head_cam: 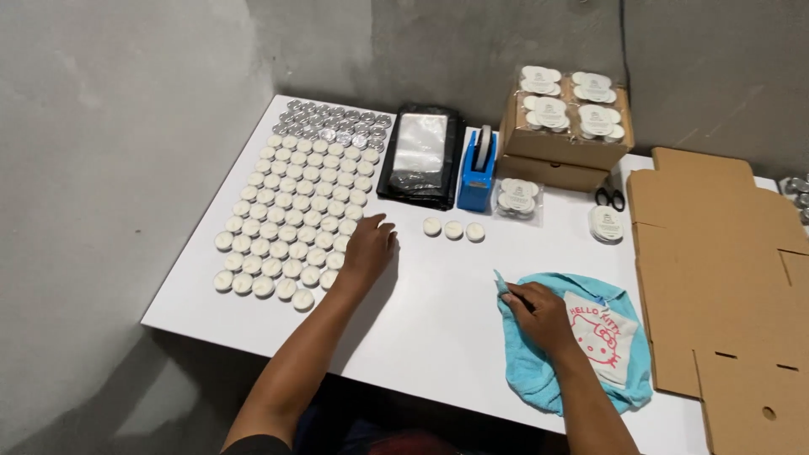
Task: Cleaning the exterior of tealight candle containers with a cloth and placing them into plastic bags for packaging.
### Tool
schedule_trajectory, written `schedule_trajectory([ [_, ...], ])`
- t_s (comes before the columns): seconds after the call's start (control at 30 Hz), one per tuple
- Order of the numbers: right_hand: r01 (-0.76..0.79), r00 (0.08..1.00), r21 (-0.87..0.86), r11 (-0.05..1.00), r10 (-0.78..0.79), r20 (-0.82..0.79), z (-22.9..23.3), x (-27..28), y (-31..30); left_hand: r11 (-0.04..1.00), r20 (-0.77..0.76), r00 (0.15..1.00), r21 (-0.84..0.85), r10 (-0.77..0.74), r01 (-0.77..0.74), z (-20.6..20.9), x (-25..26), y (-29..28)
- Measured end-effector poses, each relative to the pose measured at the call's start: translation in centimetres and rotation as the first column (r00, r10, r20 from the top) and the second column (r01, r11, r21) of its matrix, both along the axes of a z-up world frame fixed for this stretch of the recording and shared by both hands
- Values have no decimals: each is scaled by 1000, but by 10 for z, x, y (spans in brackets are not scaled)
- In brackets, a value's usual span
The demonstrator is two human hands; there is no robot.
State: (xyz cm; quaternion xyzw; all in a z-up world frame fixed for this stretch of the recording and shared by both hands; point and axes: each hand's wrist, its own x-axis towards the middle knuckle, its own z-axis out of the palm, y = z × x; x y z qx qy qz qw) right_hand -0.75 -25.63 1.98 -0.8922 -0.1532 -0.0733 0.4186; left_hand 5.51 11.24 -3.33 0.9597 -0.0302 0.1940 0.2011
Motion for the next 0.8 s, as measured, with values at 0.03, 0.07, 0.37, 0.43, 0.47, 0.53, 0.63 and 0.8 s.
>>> schedule_trajectory([
  [0.03,-16,1000,1,1000,16,-8,-1,0,0,1000,-8,1000,1,16,-16,2,-22,4],
  [0.07,-11,1000,-20,1000,11,9,-1,1,-1,999,80,997,47,18,-21,4,-42,6],
  [0.37,-12,999,-36,999,14,45,-4,-4,1,943,138,943,99,304,-319,45,-191,57],
  [0.43,-16,999,-37,999,18,52,-4,-5,2,924,110,925,81,363,-373,45,-204,66],
  [0.47,-10,999,-35,999,11,46,-5,-5,2,917,81,920,82,383,-390,45,-207,68],
  [0.53,-8,999,-35,999,9,41,-2,-6,3,908,52,912,82,407,-410,43,-210,71],
  [0.63,-4,999,-53,999,7,42,5,-8,6,910,2,914,95,406,-404,37,-207,72],
  [0.8,8,1000,-61,998,-6,23,3,-9,6,929,-53,931,99,362,-356,30,-202,75],
])
